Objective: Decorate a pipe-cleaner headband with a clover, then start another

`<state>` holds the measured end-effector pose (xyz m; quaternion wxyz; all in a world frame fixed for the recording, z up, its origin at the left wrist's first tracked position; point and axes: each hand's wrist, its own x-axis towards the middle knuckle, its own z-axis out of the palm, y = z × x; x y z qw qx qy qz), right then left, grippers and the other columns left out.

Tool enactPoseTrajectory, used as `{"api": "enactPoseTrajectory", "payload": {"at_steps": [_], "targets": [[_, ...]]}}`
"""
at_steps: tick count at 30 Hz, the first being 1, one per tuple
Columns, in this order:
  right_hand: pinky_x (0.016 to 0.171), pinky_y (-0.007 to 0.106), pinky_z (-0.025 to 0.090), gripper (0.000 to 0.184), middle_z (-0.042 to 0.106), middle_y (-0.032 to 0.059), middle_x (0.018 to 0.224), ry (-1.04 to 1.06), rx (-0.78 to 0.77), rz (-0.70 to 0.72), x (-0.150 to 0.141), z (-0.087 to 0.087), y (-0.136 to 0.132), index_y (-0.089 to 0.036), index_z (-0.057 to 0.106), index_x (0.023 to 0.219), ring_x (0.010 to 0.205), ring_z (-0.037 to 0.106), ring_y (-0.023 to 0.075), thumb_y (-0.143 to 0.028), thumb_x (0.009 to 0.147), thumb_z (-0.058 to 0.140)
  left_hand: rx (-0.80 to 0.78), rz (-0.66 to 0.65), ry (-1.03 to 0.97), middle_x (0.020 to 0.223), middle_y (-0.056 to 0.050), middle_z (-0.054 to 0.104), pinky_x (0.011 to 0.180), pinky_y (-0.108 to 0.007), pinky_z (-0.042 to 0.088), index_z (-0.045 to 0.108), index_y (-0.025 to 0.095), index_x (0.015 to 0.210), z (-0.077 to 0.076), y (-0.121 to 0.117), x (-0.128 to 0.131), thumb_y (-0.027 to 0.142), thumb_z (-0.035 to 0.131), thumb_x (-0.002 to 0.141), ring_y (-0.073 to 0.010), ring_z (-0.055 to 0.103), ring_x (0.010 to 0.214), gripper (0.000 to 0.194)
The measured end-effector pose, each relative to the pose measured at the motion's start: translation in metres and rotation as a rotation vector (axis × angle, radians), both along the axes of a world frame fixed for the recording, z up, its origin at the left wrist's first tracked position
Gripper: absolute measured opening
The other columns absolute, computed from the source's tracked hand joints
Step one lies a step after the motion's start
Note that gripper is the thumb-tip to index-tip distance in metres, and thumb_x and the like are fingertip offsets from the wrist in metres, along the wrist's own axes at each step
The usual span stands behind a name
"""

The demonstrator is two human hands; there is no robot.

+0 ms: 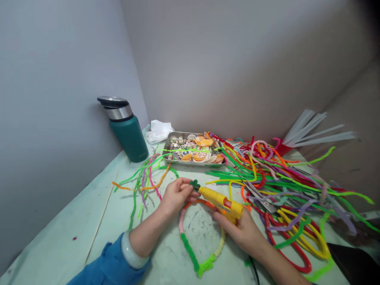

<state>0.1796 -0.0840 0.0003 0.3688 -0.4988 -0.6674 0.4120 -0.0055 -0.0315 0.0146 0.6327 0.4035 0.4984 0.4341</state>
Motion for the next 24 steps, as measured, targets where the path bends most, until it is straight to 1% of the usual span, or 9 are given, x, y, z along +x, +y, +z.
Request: {"api": "enactPoseTrajectory", "payload": {"at_steps": [5,9,17,20,24], "targets": [[0.072,0.029,0.051,0.032,0.069,0.0064,0.096,0.000,0.017,-0.005,-0.0002,-0.0003,0.0005,-0.015,0.063,0.109,0.084,0.063,0.0222,-0.028,0.081,0.056,0.001,-0.012,0.004,0.065,-0.005,0.065,0.059,-0.022,0.053,0.050,0.012,0.089,-0.0011,0.0001,-0.0002,0.013,0.053,0.079,-0.0141,0.066,0.065,0.011],[0.071,0.029,0.051,0.033,0.070,0.0061,0.091,-0.018,0.010,-0.023,0.0002,-0.0015,0.0007,-0.014,0.063,0.109,0.081,0.064,0.0218,-0.029,0.080,0.057,0.006,-0.029,0.005,0.065,-0.005,0.065,0.058,-0.021,0.053,0.050,0.012,0.088,-0.0010,0.0003,0.0001,0.013,0.053,0.079,-0.0140,0.066,0.063,0.010],[0.071,0.028,0.051,0.031,0.070,0.0063,0.089,-0.046,0.012,-0.006,0.0002,-0.0020,0.0012,-0.013,0.064,0.106,0.079,0.064,0.0214,-0.030,0.081,0.055,-0.023,0.009,0.012,0.059,-0.002,0.063,0.055,-0.021,0.052,0.048,0.013,0.090,0.0025,-0.0009,-0.0001,0.013,0.052,0.080,-0.0123,0.064,0.055,0.011],[0.074,0.029,0.050,0.033,0.069,0.0070,0.093,-0.049,0.017,-0.007,0.0002,-0.0016,0.0016,-0.014,0.062,0.109,0.086,0.063,0.0228,-0.030,0.082,0.055,-0.029,0.007,0.008,0.058,-0.001,0.063,0.054,-0.020,0.051,0.048,0.013,0.089,0.0039,-0.0012,0.0004,0.013,0.052,0.080,-0.0119,0.064,0.054,0.010],[0.075,0.030,0.050,0.035,0.068,0.0084,0.098,-0.058,0.012,-0.008,0.0004,-0.0020,0.0013,-0.013,0.061,0.111,0.087,0.063,0.0233,-0.031,0.082,0.055,-0.030,0.010,0.006,0.058,-0.001,0.063,0.054,-0.021,0.051,0.048,0.013,0.089,0.0029,-0.0008,0.0007,0.013,0.053,0.079,-0.0117,0.063,0.053,0.010]]}}
